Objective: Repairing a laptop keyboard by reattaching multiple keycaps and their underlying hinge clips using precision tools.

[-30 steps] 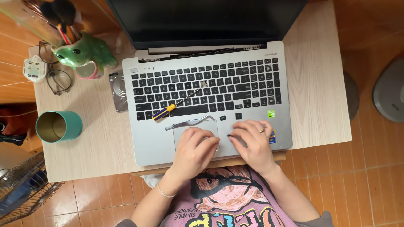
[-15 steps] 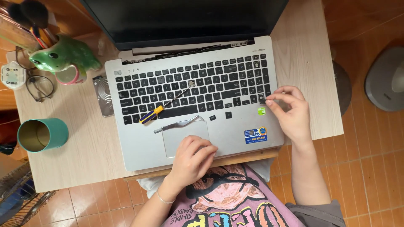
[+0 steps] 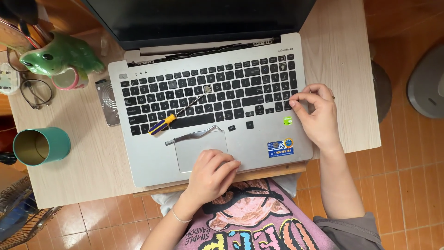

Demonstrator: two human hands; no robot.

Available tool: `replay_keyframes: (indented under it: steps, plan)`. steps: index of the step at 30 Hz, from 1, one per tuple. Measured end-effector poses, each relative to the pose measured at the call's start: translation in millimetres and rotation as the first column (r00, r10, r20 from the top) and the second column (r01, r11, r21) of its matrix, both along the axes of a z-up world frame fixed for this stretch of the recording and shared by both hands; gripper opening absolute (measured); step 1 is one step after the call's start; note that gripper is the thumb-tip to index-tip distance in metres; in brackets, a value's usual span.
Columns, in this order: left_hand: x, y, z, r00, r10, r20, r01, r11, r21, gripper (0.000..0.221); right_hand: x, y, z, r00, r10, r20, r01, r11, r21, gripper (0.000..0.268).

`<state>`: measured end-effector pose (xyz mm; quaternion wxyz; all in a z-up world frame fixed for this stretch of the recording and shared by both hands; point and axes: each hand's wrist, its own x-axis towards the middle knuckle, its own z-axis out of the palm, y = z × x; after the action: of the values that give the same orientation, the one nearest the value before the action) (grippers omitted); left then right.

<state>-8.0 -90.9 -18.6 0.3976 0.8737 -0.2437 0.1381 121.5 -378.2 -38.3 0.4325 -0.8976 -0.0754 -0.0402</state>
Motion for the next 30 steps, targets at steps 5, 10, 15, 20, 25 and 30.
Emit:
replay_keyframes:
  steps: [5, 10, 15, 20, 25, 30]
  plan:
    - [0, 1, 0, 1.0, -0.008, -0.009, 0.008, 1.0, 0.0, 0.022, -10, -6, 10, 0.997, 0.049, 0.063, -0.048, 0.999, -0.017, 0.01]
    - [-3, -5, -1, 0.999, -0.009, -0.051, 0.003, 0.993, -0.116, 0.023, -62, -9, 9, 0.983, 0.024, 0.185, -0.056, 0.983, 0.173, 0.006]
    - [-5, -29, 7, 0.778, -0.325, -0.538, -0.019, 0.843, -0.537, 0.026, -124, 19, -6, 0.923, -0.006, 0.384, -0.15, 0.915, 0.375, 0.012]
    - [-6, -38, 5, 0.606, -0.59, -0.533, -0.144, 0.578, -0.803, 0.023, -139, 32, 8, 0.876, 0.169, 0.452, -0.298, 0.927, 0.23, 0.014]
    - [-7, -39, 4, 0.704, -0.516, -0.487, -0.13, 0.581, -0.803, 0.015, -132, 37, 7, 0.837, 0.291, 0.462, -0.404, 0.9, 0.165, 0.016]
    - [-8, -39, -7, 0.674, -0.559, -0.483, -0.406, 0.265, -0.874, 0.015, -122, 51, 10, 0.841, 0.285, 0.46, -0.395, 0.904, 0.162, 0.014]
